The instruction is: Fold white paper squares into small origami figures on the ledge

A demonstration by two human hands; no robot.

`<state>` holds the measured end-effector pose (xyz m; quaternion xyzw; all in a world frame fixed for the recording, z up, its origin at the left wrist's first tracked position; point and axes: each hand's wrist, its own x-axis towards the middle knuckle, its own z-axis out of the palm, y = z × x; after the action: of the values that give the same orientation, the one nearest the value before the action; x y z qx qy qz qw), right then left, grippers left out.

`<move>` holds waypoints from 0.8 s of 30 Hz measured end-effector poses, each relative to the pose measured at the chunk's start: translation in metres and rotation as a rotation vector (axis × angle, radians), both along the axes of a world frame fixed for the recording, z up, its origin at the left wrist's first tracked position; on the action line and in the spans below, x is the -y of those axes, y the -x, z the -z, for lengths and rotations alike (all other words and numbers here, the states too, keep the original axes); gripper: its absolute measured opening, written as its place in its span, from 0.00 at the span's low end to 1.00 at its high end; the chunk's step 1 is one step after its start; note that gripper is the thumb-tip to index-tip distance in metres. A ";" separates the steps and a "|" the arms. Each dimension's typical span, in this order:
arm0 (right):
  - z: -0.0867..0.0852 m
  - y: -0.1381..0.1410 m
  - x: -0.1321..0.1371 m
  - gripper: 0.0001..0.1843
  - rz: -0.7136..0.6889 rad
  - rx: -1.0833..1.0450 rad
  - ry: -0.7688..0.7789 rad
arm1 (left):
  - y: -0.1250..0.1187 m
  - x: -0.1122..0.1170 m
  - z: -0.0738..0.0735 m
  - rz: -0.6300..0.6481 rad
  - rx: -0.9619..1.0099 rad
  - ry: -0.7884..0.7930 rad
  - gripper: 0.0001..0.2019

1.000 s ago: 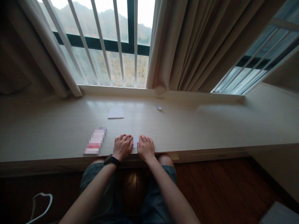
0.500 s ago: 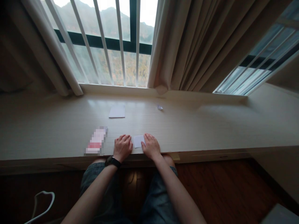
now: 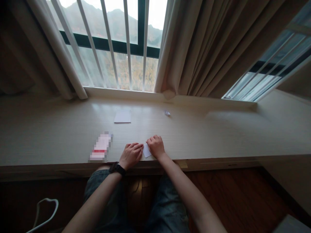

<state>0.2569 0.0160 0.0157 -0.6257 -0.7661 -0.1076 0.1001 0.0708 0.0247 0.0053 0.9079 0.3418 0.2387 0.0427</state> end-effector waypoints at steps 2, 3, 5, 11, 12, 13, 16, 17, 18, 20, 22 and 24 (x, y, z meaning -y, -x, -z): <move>-0.002 0.006 -0.005 0.10 -0.081 0.095 0.026 | -0.001 0.000 0.001 -0.012 0.010 -0.001 0.14; -0.002 0.007 -0.007 0.09 -0.118 0.133 0.036 | -0.001 -0.001 0.001 -0.019 0.014 -0.001 0.14; -0.002 0.001 -0.010 0.08 -0.174 0.188 0.053 | -0.001 -0.001 0.002 -0.032 0.019 -0.002 0.13; -0.002 -0.047 -0.014 0.07 -0.181 0.221 0.099 | -0.001 -0.001 0.001 -0.022 0.010 0.000 0.14; -0.002 -0.055 -0.015 0.08 -0.156 0.211 0.100 | 0.000 -0.002 0.001 -0.017 0.005 0.001 0.14; -0.003 -0.062 -0.016 0.09 -0.124 0.199 0.099 | 0.000 -0.002 0.001 -0.014 0.001 0.001 0.14; -0.004 -0.071 -0.019 0.10 -0.006 0.148 0.090 | 0.000 -0.003 0.000 -0.010 -0.003 0.004 0.14; -0.004 -0.069 -0.020 0.10 0.031 0.125 0.080 | 0.000 -0.003 0.000 -0.009 -0.002 0.005 0.14; -0.003 -0.065 -0.020 0.10 0.057 0.101 0.066 | 0.000 -0.003 0.000 -0.007 -0.001 0.006 0.14; -0.002 -0.052 -0.019 0.09 0.054 0.064 0.040 | 0.000 -0.003 0.000 -0.003 0.002 0.009 0.13; 0.000 -0.036 -0.017 0.09 -0.025 0.066 0.040 | 0.000 -0.003 0.000 -0.002 0.009 0.010 0.13; 0.001 -0.023 -0.016 0.10 -0.125 0.106 0.081 | 0.000 -0.003 0.000 -0.007 0.018 0.011 0.13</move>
<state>0.2799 0.0320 0.0149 -0.5737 -0.8116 -0.1027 0.0407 0.0711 0.0281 0.0053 0.9043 0.3458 0.2453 0.0500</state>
